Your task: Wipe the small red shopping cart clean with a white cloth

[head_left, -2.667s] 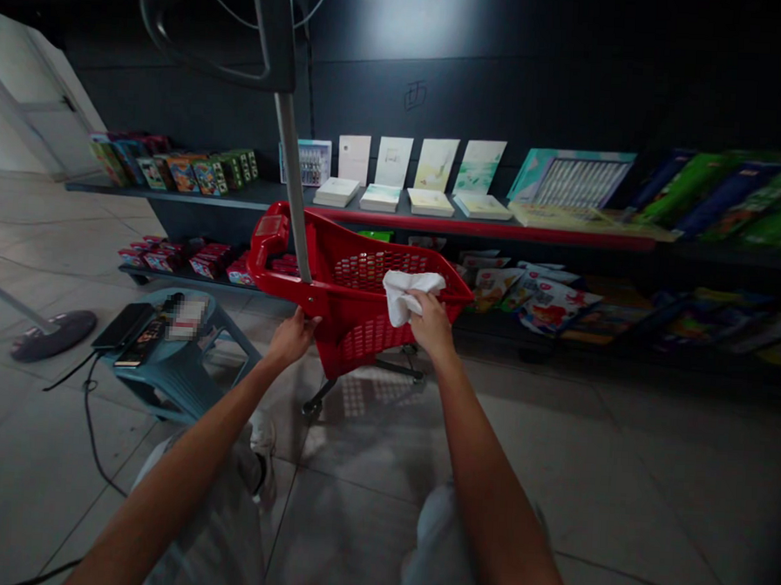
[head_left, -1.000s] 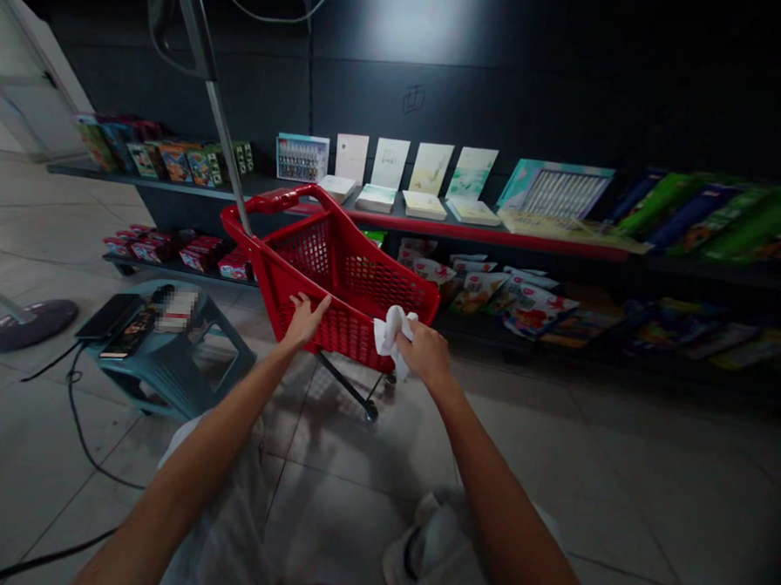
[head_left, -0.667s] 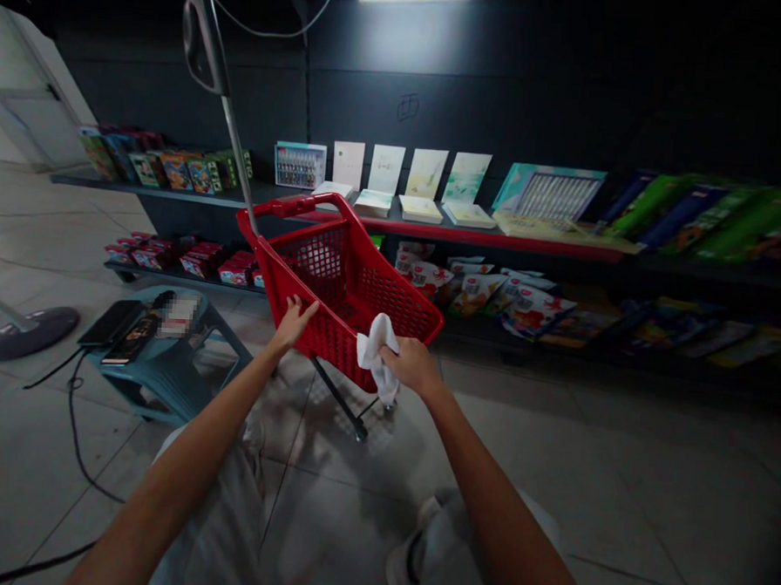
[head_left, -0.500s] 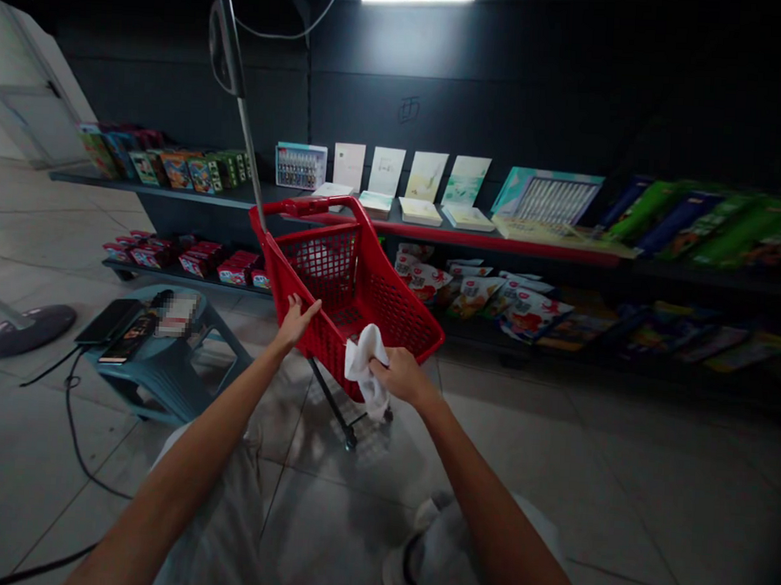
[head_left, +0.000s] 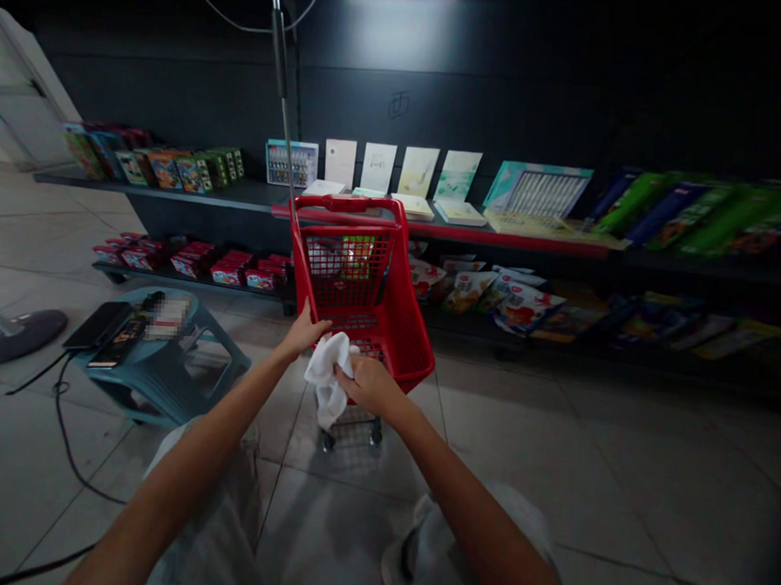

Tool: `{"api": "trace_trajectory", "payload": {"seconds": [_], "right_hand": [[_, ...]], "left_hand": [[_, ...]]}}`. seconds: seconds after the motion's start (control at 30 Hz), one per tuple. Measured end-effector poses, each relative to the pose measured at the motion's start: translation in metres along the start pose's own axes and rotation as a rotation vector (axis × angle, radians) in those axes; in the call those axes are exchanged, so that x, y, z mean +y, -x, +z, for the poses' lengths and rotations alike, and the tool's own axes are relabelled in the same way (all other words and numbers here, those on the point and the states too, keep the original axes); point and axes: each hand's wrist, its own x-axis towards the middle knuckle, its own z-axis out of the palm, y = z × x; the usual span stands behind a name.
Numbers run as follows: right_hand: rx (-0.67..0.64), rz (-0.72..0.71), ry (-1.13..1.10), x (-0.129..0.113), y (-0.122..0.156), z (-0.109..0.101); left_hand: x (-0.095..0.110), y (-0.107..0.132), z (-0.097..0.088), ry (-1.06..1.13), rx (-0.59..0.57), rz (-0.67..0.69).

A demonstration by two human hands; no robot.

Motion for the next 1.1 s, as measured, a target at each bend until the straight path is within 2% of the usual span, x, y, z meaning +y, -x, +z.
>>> {"api": "trace_trajectory", "payload": {"seconds": [0.17,0.27,0.37,0.4,0.47,0.6,0.67,0.73,0.8,1.0,1.1], "right_hand": [[-0.044,0.027,0.018,0.006,0.002,-0.01],[-0.107,0.084,-0.002,0.023,0.005,-0.019],[-0.183,0.156,-0.059,0.046,0.01,-0.029],[-0.157,0.174,-0.065,0.053,0.012,-0.031],[-0.02,0.175,-0.057,0.064,0.016,-0.037],[0.391,0.156,0.007,0.077,0.026,-0.051],[0.602,0.197,0.011,0.086,0.029,-0.059],[0.761,0.243,-0.001,0.097,0.031,-0.063],[0.821,0.297,0.001,0.108,0.03,-0.063],[0.74,0.383,0.002,0.126,0.025,-0.053],[0.776,0.381,0.003,0.132,0.022,-0.054]], "left_hand": [[0.006,-0.002,0.004,0.0,-0.07,0.04],[0.009,-0.003,0.009,-0.034,-0.065,0.066],[0.013,-0.002,0.015,-0.107,-0.002,0.017],[0.014,-0.001,0.016,-0.134,0.03,-0.009],[0.018,0.001,0.019,-0.177,0.094,-0.046],[0.024,0.003,0.021,-0.221,0.149,-0.033],[0.026,0.004,0.02,-0.234,0.15,-0.024],[0.028,0.004,0.019,-0.244,0.142,-0.013],[0.029,0.005,0.018,-0.248,0.135,0.006],[0.03,0.01,0.016,-0.245,0.171,0.066],[0.031,0.012,0.013,-0.258,0.203,0.1]]}}
